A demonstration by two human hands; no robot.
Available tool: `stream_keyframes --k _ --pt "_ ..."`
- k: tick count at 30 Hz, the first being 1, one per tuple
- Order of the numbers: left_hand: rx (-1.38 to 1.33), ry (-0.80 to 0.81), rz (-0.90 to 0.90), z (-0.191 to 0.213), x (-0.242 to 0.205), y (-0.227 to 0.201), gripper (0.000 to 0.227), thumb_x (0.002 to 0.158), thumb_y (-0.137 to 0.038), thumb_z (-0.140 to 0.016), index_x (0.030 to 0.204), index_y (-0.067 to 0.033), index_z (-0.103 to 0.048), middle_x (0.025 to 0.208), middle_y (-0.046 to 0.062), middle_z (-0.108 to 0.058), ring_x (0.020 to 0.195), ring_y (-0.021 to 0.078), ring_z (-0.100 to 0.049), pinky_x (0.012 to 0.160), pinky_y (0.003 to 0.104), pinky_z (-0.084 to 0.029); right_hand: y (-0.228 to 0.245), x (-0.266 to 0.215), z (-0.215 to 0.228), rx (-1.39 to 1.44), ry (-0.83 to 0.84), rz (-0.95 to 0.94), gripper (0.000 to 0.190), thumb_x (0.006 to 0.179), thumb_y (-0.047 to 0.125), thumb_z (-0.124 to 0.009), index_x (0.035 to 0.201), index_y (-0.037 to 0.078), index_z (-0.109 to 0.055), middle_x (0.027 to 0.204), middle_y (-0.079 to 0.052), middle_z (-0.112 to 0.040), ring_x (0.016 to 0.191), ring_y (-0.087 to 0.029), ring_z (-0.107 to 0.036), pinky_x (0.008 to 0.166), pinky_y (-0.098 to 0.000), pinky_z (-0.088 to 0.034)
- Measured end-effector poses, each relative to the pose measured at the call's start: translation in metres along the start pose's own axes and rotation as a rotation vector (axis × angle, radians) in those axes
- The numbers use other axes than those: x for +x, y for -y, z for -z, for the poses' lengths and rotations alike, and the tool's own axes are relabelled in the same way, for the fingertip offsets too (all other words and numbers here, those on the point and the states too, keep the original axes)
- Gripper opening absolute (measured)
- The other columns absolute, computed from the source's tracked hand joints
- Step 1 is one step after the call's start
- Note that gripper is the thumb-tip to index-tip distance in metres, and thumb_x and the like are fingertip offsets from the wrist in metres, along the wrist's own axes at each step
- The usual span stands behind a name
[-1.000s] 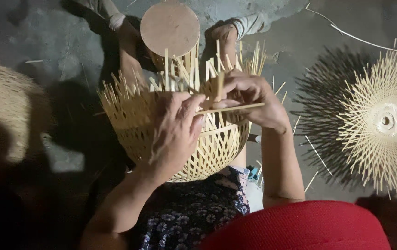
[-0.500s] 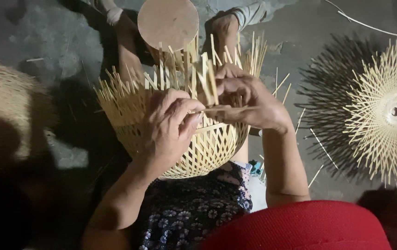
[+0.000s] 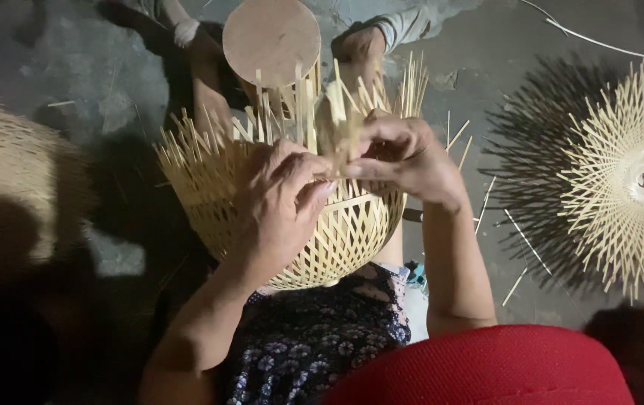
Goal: The person weaves a bamboo basket by hand, interlacing thin bamboo strips through the vertical spokes of the frame. They thread a long bamboo strip horizontally through the spokes and rotate the basket to continue the weave.
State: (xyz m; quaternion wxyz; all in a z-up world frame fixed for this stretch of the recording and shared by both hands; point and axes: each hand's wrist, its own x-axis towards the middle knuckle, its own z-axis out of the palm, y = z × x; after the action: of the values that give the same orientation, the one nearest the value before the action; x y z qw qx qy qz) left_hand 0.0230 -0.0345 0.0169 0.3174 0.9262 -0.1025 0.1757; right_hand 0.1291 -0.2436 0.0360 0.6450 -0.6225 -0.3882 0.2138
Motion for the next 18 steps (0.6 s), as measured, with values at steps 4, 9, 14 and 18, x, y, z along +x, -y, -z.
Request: stream_keyframes --k 4,9,14,18 --pt "0.008 -0.080 -0.051 -0.005 0.000 -0.005 0.034 0.090 -0.021 -0.085 0.117 -0.0096 -0.066 0.110 0.005 -0.052 0.099 0.0180 -0.052 0.085 0.033 -0.049 -0.021 -0.006 0.006 0.161 -0.159 -0.181 0.017 0.097 0.018 -0.068 0.110 0.013 -0.078 0.089 0.000 -0.076 0.070 -0.008 -0.069 0.062 -0.0236 -0.057" --pt "0.172 -0.114 -0.013 -0.005 0.006 -0.020 0.045 0.084 -0.024 -0.085 0.119 -0.0025 -0.067 0.109 0.012 -0.049 0.097 0.0234 -0.049 0.084 0.041 -0.043 -0.024 -0.005 0.019 0.297 0.072 0.106 0.013 0.104 0.001 -0.073 0.113 0.011 -0.074 0.103 -0.007 -0.074 0.085 -0.013 -0.068 0.076 -0.0269 -0.058" --pt "0.044 -0.115 -0.051 -0.001 0.006 -0.013 0.026 0.086 -0.024 -0.085 0.104 -0.0130 -0.070 0.106 0.004 -0.051 0.097 0.0190 -0.050 0.086 0.036 -0.042 -0.024 -0.006 0.015 0.130 -0.015 0.091 0.014 0.093 0.004 -0.078 0.104 0.010 -0.072 0.103 -0.006 -0.072 0.091 -0.013 -0.068 0.076 -0.0280 -0.058" --pt "0.073 -0.159 -0.078 -0.007 0.003 -0.009 0.026 0.086 -0.026 -0.087 0.102 -0.0147 -0.070 0.101 0.000 -0.055 0.092 0.0166 -0.052 0.085 0.035 -0.043 -0.006 -0.001 0.000 0.390 -0.249 -0.218 0.017 0.094 0.022 -0.071 0.103 0.011 -0.080 0.105 -0.004 -0.068 0.073 -0.011 -0.060 0.056 -0.0212 -0.049"
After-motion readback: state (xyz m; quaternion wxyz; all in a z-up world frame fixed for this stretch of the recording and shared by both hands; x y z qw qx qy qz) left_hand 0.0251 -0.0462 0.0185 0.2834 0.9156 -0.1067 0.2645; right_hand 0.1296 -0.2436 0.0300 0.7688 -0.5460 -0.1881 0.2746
